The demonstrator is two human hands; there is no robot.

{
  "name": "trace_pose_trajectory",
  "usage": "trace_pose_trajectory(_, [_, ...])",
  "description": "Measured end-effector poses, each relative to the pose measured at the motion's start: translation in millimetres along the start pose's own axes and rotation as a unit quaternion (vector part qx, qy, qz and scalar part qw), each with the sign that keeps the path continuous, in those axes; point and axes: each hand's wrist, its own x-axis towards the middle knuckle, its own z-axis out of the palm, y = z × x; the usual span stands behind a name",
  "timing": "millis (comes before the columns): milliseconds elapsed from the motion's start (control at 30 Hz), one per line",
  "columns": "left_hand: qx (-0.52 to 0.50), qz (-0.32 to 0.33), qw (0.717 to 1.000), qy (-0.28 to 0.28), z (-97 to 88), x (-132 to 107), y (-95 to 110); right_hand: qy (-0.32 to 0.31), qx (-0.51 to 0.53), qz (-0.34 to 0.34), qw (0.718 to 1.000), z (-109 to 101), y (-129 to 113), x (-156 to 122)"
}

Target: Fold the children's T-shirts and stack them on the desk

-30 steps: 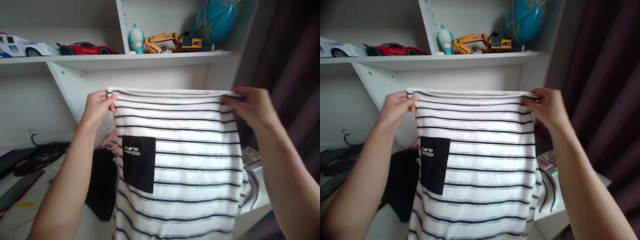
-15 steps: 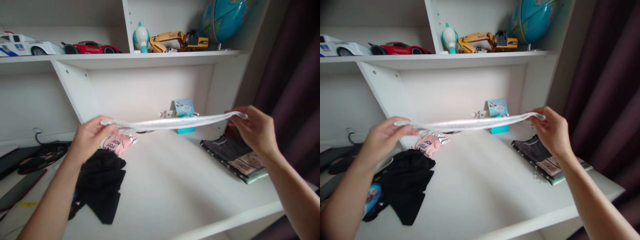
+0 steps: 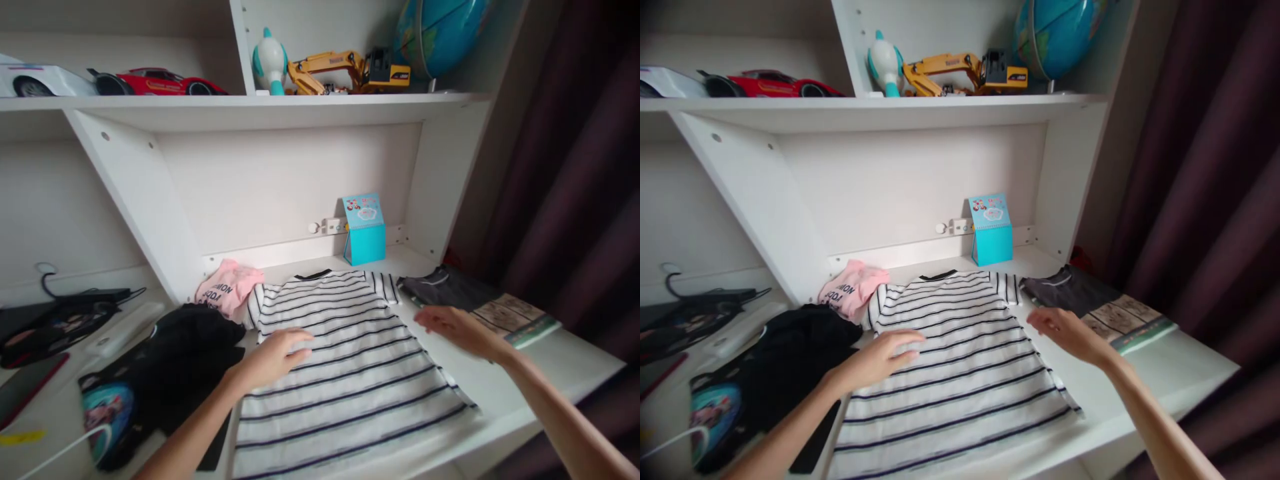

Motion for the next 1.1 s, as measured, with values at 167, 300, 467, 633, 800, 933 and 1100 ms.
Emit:
trace_pose_trajectory(167, [0.141, -0.076, 0.985, 0.059, 53.8, 62.7, -42.1, 0.004, -0.056, -0.028, 0.998, 27.3, -16.8, 91.7])
trace_pose_trajectory(300, [0.169, -0.067, 0.983, 0.041, 69.6, 66.6, -62.5, 0.020, -0.096, -0.027, 0.995, 62.1, -30.4, 135.2])
trace_pose_trajectory(467, [0.165, -0.066, 0.984, 0.033, 67.8, 60.2, -57.7, 0.010, -0.144, 0.037, 0.989, 107.5, -30.5, 150.3])
trace_pose_trajectory(633, [0.114, -0.052, 0.991, 0.035, 46.0, 63.1, -62.7, -0.003, -0.179, 0.075, 0.981, 123.4, -7.3, 149.0])
trace_pose_trajectory(800, [0.094, -0.135, 0.970, 0.177, -12.9, 60.9, -116.7, -0.001, -0.200, 0.068, 0.977, 124.6, 2.6, 151.1])
trace_pose_trajectory(933, [0.145, -0.249, 0.929, 0.234, -33.4, 48.1, -161.2, 0.002, -0.208, 0.060, 0.976, 126.5, 3.1, 151.7])
trace_pose_trajectory(1100, [0.144, -0.243, 0.934, 0.219, -18.7, 45.2, -170.8, 0.007, -0.209, 0.057, 0.976, 127.2, 4.6, 152.6])
